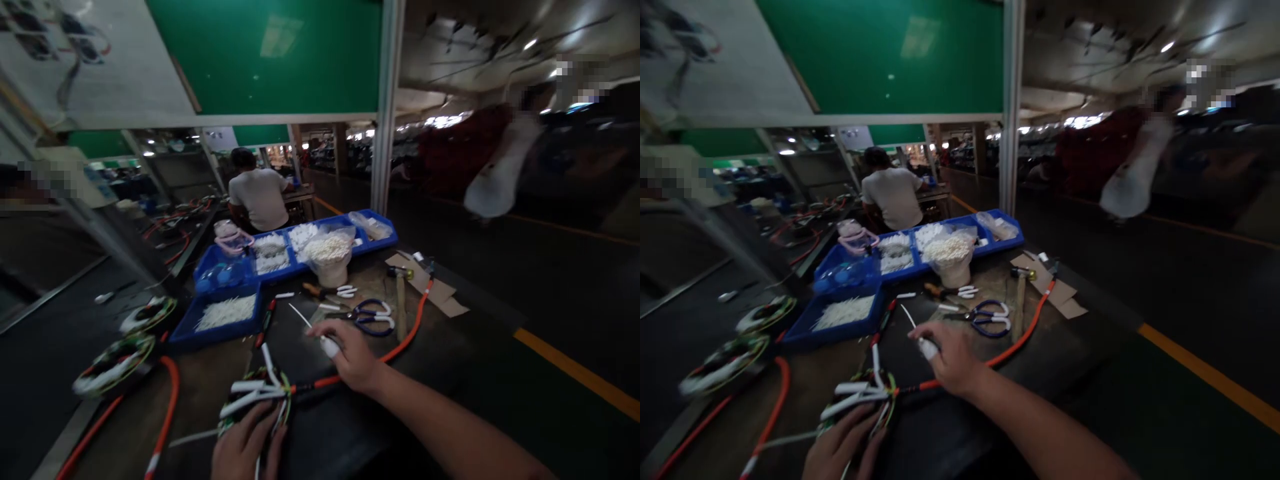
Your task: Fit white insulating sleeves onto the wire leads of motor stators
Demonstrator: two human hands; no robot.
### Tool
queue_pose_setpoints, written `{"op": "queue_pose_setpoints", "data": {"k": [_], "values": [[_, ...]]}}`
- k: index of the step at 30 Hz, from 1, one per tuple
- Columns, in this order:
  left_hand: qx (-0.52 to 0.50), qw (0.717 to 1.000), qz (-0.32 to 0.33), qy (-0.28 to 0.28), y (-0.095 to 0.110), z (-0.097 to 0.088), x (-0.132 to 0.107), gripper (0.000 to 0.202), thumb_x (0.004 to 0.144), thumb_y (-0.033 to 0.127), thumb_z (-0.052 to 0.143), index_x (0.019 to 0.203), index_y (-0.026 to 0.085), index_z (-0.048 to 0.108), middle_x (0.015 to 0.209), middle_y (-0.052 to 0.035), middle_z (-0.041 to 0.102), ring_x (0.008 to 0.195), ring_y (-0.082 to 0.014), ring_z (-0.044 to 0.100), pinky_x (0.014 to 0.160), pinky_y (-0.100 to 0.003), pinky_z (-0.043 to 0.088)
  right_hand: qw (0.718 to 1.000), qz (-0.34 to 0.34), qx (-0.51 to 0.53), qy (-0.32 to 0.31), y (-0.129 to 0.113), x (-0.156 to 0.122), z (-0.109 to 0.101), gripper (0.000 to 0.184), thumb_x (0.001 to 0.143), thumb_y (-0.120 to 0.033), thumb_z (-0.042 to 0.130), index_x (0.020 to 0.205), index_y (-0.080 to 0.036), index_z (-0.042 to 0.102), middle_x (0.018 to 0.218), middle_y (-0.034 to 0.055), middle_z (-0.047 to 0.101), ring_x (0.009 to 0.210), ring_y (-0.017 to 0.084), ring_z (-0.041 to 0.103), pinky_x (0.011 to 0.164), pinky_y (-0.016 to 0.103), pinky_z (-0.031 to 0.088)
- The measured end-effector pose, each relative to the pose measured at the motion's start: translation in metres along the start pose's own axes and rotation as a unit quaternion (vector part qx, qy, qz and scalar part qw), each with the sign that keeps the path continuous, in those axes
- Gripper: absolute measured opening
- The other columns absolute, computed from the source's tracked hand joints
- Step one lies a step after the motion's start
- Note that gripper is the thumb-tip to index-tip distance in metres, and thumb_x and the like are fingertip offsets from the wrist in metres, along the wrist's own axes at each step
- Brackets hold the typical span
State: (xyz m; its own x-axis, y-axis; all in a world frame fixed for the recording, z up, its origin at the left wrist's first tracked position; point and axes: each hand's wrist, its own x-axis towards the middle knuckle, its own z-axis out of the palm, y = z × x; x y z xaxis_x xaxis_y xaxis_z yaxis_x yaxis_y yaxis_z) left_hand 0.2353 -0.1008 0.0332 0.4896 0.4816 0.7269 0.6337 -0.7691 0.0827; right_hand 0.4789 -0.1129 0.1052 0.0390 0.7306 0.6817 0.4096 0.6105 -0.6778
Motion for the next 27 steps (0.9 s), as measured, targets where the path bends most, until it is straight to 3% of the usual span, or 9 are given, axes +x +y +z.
{"op": "queue_pose_setpoints", "data": {"k": [2,3,5,8,11,20,27], "values": [[-0.029,0.998,-0.046,-0.035,0.01,-0.013,0.003,0.025,0.08,0.032,0.057,0.104,0.025,0.061,0.108,-0.0063,0.061,0.096,-0.0232,0.06,0.081,-0.038,0.049,0.998,0.01,0.008,-0.054,-0.016,-0.036,0.005,0.032,0.079,-0.008,0.042,0.105,-0.024,0.051,0.101,0.002,0.065,0.095,0.016,0.06,0.084,0.029,0.047],[-0.054,0.994,-0.066,-0.07,0.012,-0.019,0.004,0.035,0.08,0.033,0.058,0.113,0.024,0.056,0.116,-0.0079,0.057,0.104,-0.0242,0.056,0.086,-0.04,0.048,0.997,0.011,0.003,-0.082,-0.022,-0.054,0.007,0.035,0.079,-0.007,0.041,0.108,-0.025,0.048,0.103,0.0021,0.064,0.097,0.016,0.06,0.084,0.029,0.047],[-0.11,0.982,-0.128,-0.087,0.014,-0.033,0.004,0.052,0.08,0.031,0.057,0.128,0.02,0.04,0.127,-0.0119,0.048,0.115,-0.0251,0.048,0.094,-0.042,0.043,0.993,-0.009,-0.003,-0.116,-0.03,-0.089,0.008,0.041,0.077,-0.006,0.039,0.113,-0.027,0.043,0.104,0.0028,0.064,0.101,0.017,0.059,0.085,0.031,0.047],[-0.154,0.965,-0.176,-0.116,0.013,-0.048,-0.001,0.054,0.081,0.027,0.055,0.131,0.02,0.034,0.127,-0.0123,0.046,0.118,-0.0243,0.045,0.099,-0.043,0.039,0.989,-0.011,-0.024,-0.148,-0.034,-0.13,0.01,0.045,0.077,-0.006,0.038,0.116,-0.028,0.04,0.105,0.0041,0.065,0.105,0.02,0.058,0.086,0.033,0.048],[-0.173,0.956,-0.18,-0.155,0.013,-0.056,-0.008,0.052,0.081,0.026,0.056,0.129,0.021,0.036,0.123,-0.0111,0.05,0.115,-0.0234,0.047,0.098,-0.042,0.039,0.987,-0.005,-0.038,-0.155,-0.03,-0.155,0.013,0.044,0.077,-0.007,0.038,0.116,-0.028,0.039,0.104,0.0045,0.065,0.103,0.02,0.059,0.083,0.033,0.051],[-0.147,0.961,-0.168,-0.161,0.006,-0.059,-0.008,0.046,0.08,0.028,0.055,0.124,0.019,0.044,0.115,-0.0098,0.057,0.111,-0.0231,0.049,0.098,-0.041,0.038,0.988,0.023,-0.066,-0.14,-0.026,-0.174,0.01,0.038,0.08,-0.009,0.036,0.114,-0.026,0.04,0.102,0.0059,0.066,0.101,0.021,0.06,0.079,0.035,0.054],[-0.057,0.968,-0.131,-0.207,0.011,-0.063,0.011,0.036,0.074,0.034,0.063,0.106,0.019,0.057,0.105,-0.0073,0.061,0.11,-0.027,0.045,0.097,-0.045,0.032,0.993,-0.01,-0.025,-0.118,-0.036,-0.153,0.018,0.035,0.084,-0.011,0.036,0.115,-0.026,0.041,0.101,0.0074,0.066,0.101,0.022,0.06,0.078,0.037,0.054]]}}
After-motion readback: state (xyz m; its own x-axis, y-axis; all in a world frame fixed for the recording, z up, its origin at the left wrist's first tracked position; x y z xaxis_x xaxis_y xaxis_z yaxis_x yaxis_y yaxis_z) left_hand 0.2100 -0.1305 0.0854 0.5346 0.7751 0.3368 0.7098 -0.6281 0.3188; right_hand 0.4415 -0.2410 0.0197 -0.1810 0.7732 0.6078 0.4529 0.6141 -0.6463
